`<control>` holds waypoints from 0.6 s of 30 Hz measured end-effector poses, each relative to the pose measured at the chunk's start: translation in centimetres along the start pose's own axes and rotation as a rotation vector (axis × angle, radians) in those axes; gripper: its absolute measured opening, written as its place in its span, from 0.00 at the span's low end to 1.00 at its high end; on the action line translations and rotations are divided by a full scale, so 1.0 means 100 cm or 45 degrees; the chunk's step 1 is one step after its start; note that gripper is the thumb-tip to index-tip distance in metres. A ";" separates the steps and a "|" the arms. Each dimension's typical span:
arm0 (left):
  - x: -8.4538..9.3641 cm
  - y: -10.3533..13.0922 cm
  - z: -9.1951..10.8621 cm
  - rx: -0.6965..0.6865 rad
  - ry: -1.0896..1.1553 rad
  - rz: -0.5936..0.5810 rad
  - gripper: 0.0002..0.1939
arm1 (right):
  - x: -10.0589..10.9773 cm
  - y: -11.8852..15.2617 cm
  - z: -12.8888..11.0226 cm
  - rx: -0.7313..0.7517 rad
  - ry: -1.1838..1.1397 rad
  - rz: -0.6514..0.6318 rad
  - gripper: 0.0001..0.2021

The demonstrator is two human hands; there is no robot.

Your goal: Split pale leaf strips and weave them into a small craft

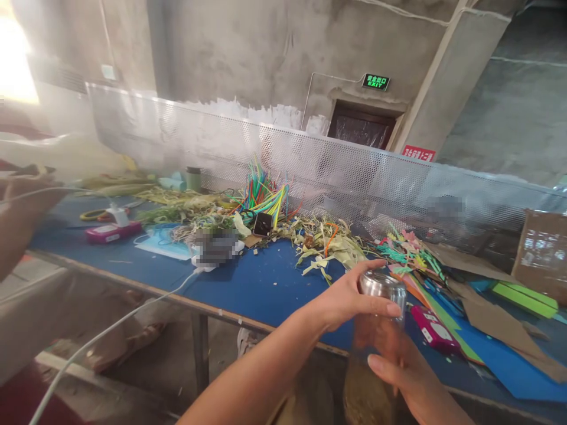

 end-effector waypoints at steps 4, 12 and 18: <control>-0.003 0.001 -0.004 0.005 0.026 0.044 0.40 | 0.000 0.000 0.006 0.018 0.011 0.046 0.22; 0.014 0.000 0.026 -0.221 -0.204 0.369 0.37 | 0.016 0.003 0.020 0.108 0.078 0.209 0.19; 0.037 0.008 0.032 -0.289 -0.534 0.432 0.35 | 0.031 0.014 0.024 0.045 0.141 0.222 0.23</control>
Point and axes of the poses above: each hand's wrist, its own y-axis away from the middle knuckle, its own x-axis out of the back of the hand, z = x × y, the point moved 10 cm from there along -y, towards the middle knuckle, and after that the axes turned 7 degrees about -x, right-handed, at the moved point
